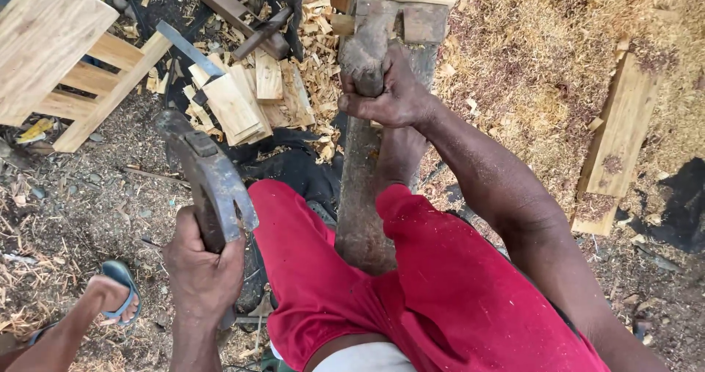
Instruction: Using a hammer and chisel-like tools to carve or shape wood components outdoors.
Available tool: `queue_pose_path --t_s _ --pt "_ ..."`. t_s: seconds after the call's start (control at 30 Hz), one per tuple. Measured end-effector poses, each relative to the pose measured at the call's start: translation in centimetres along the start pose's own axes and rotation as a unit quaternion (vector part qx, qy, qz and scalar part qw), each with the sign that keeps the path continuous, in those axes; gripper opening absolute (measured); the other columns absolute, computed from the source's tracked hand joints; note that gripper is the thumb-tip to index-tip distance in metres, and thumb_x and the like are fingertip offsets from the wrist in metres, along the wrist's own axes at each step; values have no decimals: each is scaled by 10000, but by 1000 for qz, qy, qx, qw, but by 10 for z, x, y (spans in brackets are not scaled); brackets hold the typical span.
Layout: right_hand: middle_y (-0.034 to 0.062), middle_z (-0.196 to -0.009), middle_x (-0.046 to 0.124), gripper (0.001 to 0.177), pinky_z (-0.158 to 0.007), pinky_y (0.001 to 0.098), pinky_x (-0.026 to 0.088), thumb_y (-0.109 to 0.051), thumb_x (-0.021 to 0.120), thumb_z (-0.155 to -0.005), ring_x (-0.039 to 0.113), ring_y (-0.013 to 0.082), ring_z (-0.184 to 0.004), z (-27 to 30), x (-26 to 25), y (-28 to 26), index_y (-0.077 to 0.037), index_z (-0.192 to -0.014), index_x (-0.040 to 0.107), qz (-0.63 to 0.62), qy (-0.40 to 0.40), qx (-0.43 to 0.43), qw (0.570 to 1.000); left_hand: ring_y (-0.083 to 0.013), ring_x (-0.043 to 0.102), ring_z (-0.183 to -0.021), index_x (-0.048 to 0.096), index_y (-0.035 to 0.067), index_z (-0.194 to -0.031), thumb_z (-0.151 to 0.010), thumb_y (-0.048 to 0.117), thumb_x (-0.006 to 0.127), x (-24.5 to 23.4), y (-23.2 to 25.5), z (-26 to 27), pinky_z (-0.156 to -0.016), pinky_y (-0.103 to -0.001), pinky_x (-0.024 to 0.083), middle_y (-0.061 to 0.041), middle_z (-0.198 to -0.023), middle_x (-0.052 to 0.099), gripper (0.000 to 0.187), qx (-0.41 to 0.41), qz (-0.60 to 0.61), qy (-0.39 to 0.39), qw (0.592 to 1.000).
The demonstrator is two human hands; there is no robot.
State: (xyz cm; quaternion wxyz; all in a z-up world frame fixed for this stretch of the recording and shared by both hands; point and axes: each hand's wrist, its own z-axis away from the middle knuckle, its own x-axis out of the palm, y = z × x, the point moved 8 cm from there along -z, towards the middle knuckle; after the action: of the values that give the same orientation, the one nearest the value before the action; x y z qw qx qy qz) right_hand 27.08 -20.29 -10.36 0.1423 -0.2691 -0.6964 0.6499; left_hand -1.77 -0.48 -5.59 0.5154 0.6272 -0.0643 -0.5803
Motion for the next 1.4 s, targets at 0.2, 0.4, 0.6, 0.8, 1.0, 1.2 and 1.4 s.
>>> queue_pose_path --t_s 0.2,0.4,0.6,0.8,1.0,1.2,1.4 --pt "-40 -870 598 262 -791 270 552 -120 838 -867 615 81 -839 1 3 8 -90 -965 597 -8 4 29 1000 -123 645 -619 533 67 -1086 -863 120 739 -2 11 0 -593 -328 512 -39 -691 618 309 17 -10 4 1000" --pt "-28 -887 629 248 -813 275 573 -130 852 -865 648 84 -861 0 3 12 -86 -949 623 42 -7 3 999 -137 641 -592 534 75 -1056 -894 149 747 2 10 -1 -558 -336 505 -40 -652 606 278 -17 0 -16 1000" --pt "2 -763 613 284 -636 268 510 -136 871 -909 603 98 -660 4 1 46 -77 -812 611 58 -29 61 996 -135 641 -577 526 81 -1024 -927 178 749 3 18 -9 -533 -339 497 -47 -617 592 262 -23 -29 -26 999" --pt "-52 -939 597 462 -840 276 598 -198 849 -791 648 74 -881 7 -4 26 -100 -1104 523 -33 14 -1 999 -102 663 -604 506 89 -1076 -1033 170 685 -32 97 -44 -528 -295 513 -16 -715 598 201 137 -12 -22 990" --pt "-4 -831 634 243 -858 337 595 -202 826 -807 651 113 -772 12 5 53 -105 -926 638 34 -31 2 999 -242 693 -716 490 35 -1140 -987 105 715 -44 210 -44 -625 -413 546 -132 -834 647 281 337 -103 48 935" --pt "42 -622 537 295 -546 353 450 -136 829 -697 515 181 -499 28 0 129 -19 -644 563 129 -26 81 988 -364 686 -593 539 63 -1125 -884 157 706 3 186 -59 -538 -510 528 -142 -679 672 308 249 -290 -145 913" --pt "10 -704 551 231 -622 309 464 -153 793 -794 530 116 -657 7 9 33 -54 -795 585 66 8 -35 997 -321 639 -571 540 43 -1057 -962 255 681 -43 197 -67 -566 -488 531 -115 -686 613 272 223 -271 -7 936"
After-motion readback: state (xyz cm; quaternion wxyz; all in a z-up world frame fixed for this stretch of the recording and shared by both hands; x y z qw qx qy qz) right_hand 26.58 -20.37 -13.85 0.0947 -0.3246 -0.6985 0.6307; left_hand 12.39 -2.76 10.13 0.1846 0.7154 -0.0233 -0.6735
